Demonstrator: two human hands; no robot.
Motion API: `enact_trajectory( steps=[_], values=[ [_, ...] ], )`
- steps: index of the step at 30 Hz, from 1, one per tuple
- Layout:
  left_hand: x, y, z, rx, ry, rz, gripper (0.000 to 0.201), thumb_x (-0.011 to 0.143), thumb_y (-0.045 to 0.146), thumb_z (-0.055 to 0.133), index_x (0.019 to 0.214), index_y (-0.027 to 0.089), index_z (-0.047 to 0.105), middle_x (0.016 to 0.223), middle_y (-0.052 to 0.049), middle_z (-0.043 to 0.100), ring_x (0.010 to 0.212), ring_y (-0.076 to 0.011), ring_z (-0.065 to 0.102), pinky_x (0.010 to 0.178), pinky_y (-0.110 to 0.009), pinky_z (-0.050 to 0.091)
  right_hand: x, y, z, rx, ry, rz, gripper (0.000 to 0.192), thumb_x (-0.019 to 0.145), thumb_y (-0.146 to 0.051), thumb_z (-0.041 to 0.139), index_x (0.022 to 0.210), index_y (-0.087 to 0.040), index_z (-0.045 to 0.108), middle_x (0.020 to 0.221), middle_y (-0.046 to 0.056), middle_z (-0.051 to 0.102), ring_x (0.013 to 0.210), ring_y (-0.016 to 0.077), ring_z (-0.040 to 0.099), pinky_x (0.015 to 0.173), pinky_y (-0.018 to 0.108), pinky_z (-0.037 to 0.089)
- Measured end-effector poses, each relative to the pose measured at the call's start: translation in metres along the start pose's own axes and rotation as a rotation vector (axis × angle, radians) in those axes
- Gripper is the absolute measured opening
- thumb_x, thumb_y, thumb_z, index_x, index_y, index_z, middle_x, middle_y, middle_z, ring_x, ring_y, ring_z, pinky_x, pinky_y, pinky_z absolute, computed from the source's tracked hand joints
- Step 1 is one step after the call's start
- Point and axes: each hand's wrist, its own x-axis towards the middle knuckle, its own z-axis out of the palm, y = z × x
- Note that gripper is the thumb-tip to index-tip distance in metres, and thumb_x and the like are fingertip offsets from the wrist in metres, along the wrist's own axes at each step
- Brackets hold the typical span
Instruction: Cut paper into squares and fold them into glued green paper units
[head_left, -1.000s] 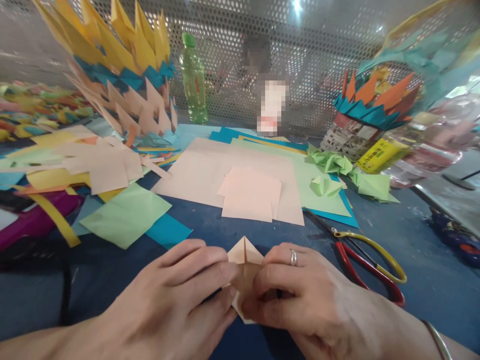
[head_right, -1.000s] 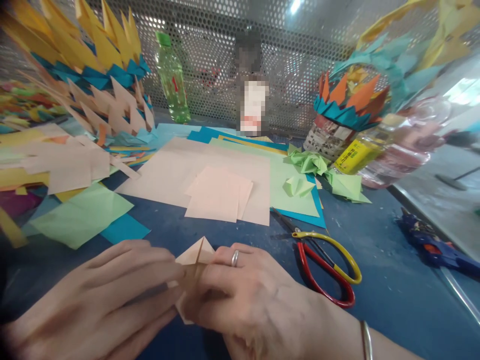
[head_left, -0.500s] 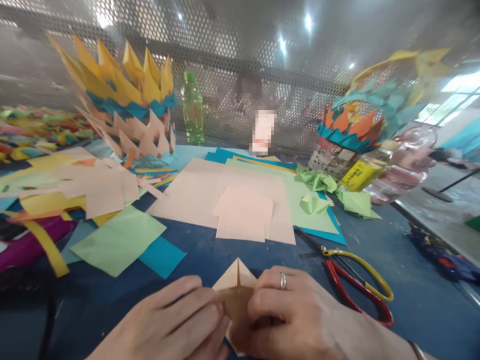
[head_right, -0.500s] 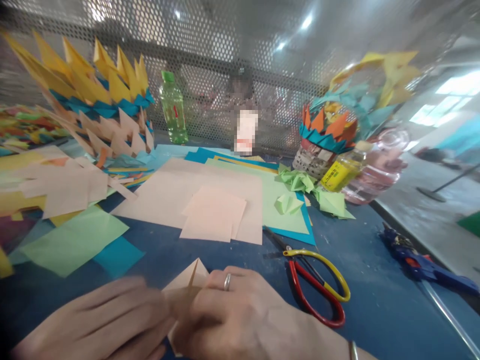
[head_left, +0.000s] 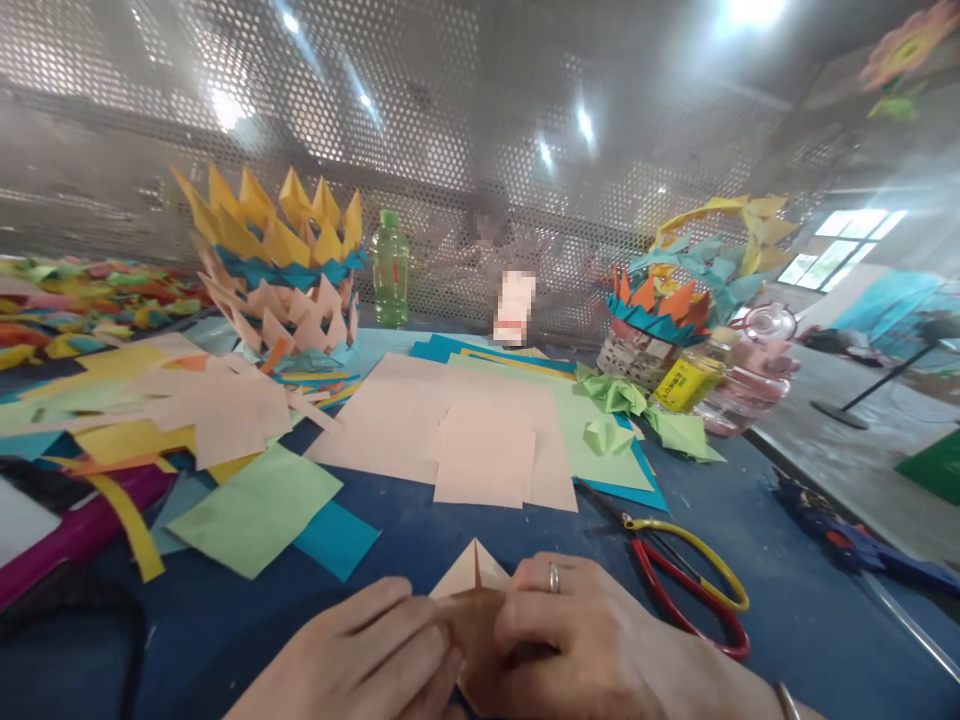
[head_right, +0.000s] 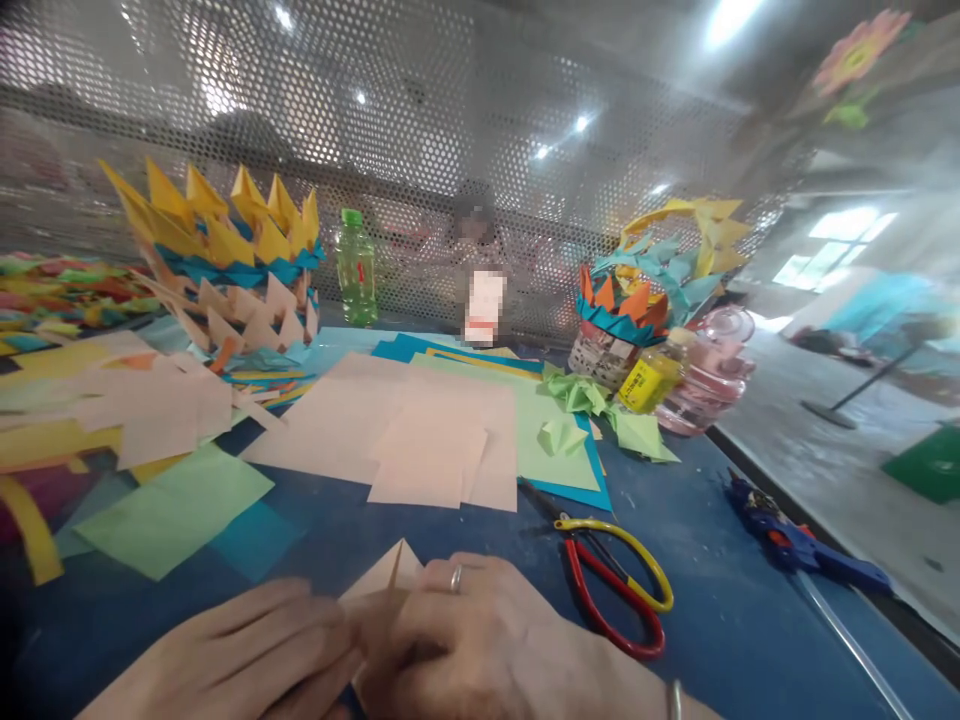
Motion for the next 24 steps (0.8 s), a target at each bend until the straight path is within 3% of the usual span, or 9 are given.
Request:
enact_trajectory(
  steps=[8,11,15,20,24],
  values=[
    [0.007,0.018,-0.013,0.026,-0.132,-0.173,0.031,0.093,0.013,0.046,0.070,0.020,0.067,0.072,0.000,0.070,0.072,-0.0149,0.064,0.080,-0.033,0.049,-0.004,-0.001,0.002,-0.010,-0.072,-0.001,0.022,0.097,-0.022,0.048,0.089,-0.019,0.068,0.082,-0.002,0.066,0.074,0.0108,0.051,0.064,0.026,0.042],
    [0.008,0.018,-0.012,0.100,-0.085,-0.198,0.032,0.094,0.013,0.045,0.070,0.019,0.067,0.070,0.000,0.071,0.069,-0.0152,0.064,0.079,-0.034,0.049,-0.006,-0.002,0.003,-0.035,-0.097,0.004,0.018,0.096,-0.023,0.052,0.088,-0.019,0.068,0.080,-0.003,0.065,0.073,0.0107,0.051,0.065,0.026,0.042],
    [0.003,0.012,-0.008,0.156,0.001,-0.133,0.033,0.094,0.014,0.045,0.070,0.018,0.066,0.068,0.002,0.071,0.064,-0.0139,0.063,0.077,-0.033,0.048,-0.006,-0.005,0.004,-0.048,-0.129,0.042,0.017,0.094,-0.019,0.053,0.087,-0.019,0.069,0.078,-0.003,0.065,0.072,0.0110,0.051,0.065,0.026,0.042],
    [0.004,0.009,-0.010,0.119,-0.050,-0.068,0.025,0.094,0.015,0.049,0.075,0.019,0.064,0.074,0.004,0.072,0.073,-0.0120,0.064,0.082,-0.029,0.047,-0.004,-0.005,-0.001,-0.019,-0.157,0.030,0.021,0.097,-0.026,0.051,0.087,-0.020,0.068,0.082,-0.001,0.066,0.075,0.0119,0.055,0.067,0.026,0.044],
    [0.006,0.009,-0.011,0.013,-0.066,0.028,0.027,0.097,0.019,0.045,0.078,0.019,0.065,0.069,0.005,0.069,0.067,-0.0089,0.062,0.072,-0.022,0.049,-0.002,-0.008,-0.016,0.081,-0.199,0.071,0.020,0.095,-0.020,0.045,0.096,-0.019,0.065,0.097,0.003,0.068,0.088,0.0139,0.058,0.080,0.027,0.045]
  ],
)
